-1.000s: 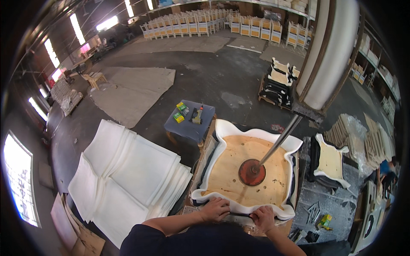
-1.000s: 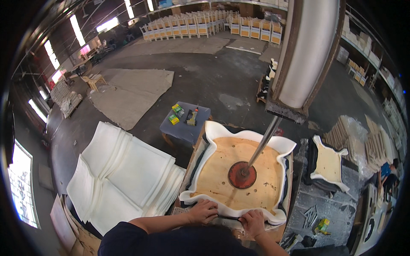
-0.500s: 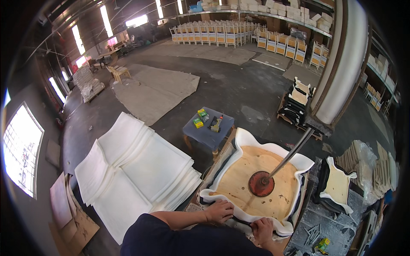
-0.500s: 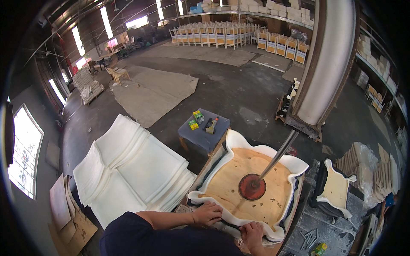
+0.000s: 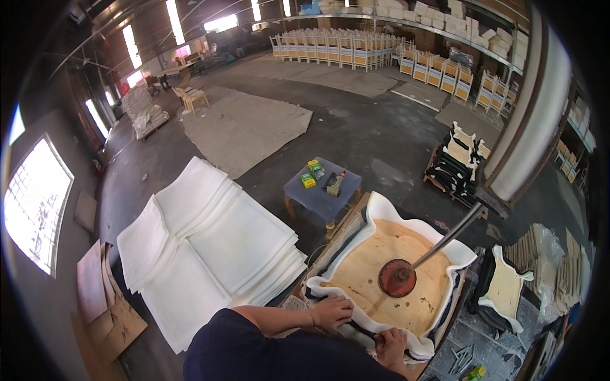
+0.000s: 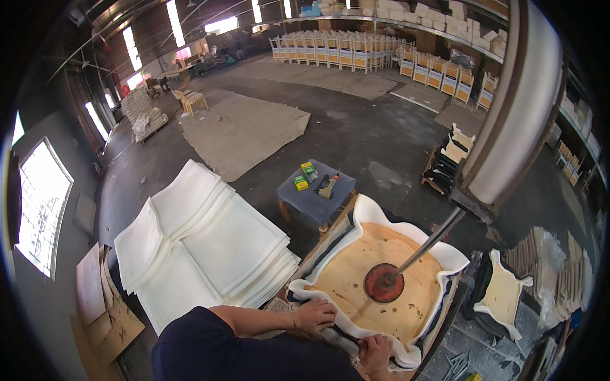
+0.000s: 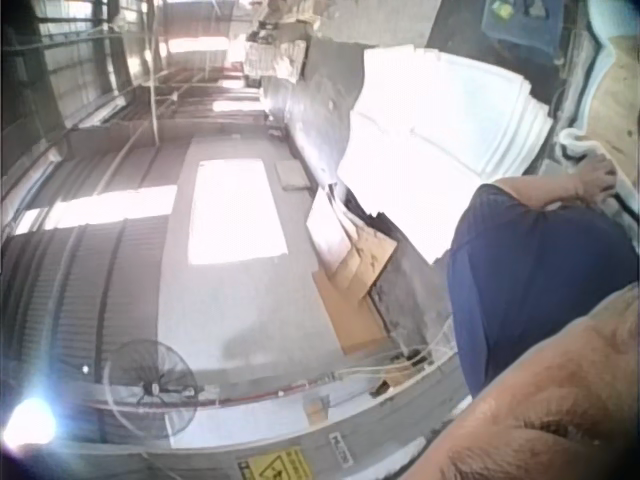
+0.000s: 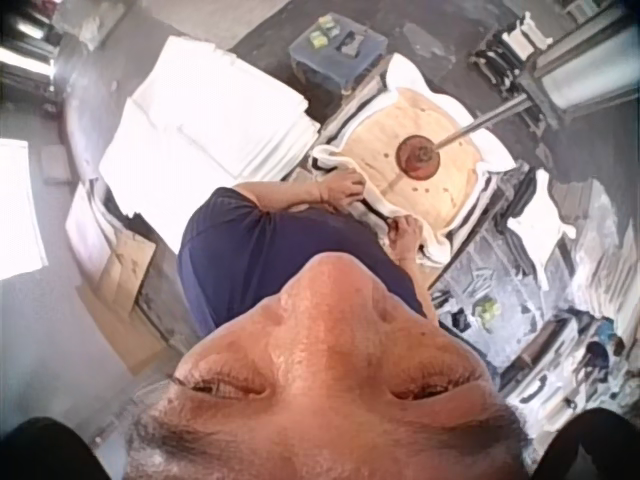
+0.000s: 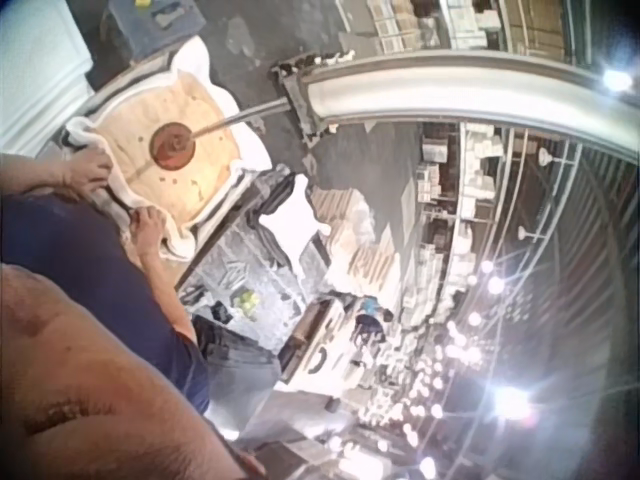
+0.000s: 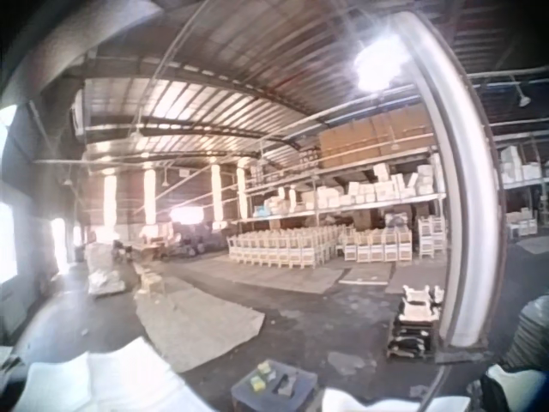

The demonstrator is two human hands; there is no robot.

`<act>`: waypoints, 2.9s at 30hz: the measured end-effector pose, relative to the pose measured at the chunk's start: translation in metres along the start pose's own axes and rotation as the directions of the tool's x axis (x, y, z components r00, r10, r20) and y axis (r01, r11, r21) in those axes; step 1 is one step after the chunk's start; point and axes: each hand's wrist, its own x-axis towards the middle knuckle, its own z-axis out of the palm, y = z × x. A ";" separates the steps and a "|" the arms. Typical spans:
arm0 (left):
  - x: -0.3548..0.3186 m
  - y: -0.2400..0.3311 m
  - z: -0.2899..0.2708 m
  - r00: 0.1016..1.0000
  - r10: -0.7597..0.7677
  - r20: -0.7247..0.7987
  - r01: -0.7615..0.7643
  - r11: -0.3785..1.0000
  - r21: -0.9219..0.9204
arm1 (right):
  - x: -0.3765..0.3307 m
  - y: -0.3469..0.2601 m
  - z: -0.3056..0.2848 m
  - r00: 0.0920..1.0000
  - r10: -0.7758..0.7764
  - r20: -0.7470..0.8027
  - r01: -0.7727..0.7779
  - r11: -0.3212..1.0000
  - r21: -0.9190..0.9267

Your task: The person uses a pneumatic staple gun to attach a white fabric cover to a chair seat base. They then place a black cushion on the seat, remove it, and cover the base with a white sheet, smoothing it into place.

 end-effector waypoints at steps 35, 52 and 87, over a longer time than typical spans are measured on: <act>0.002 -0.008 0.003 0.955 0.157 0.251 -0.177 0.982 0.060 | -0.008 -0.001 -0.010 0.994 -0.100 0.049 0.103 0.992 -0.065; -0.006 0.000 0.014 0.977 0.162 0.136 -0.166 0.986 0.019 | -0.008 0.003 -0.021 0.992 -0.123 0.023 0.123 0.992 0.008; -0.029 0.052 0.066 0.962 0.159 -0.221 -0.125 0.979 0.162 | 0.038 -0.055 0.000 0.973 -0.153 0.174 0.206 0.914 -0.349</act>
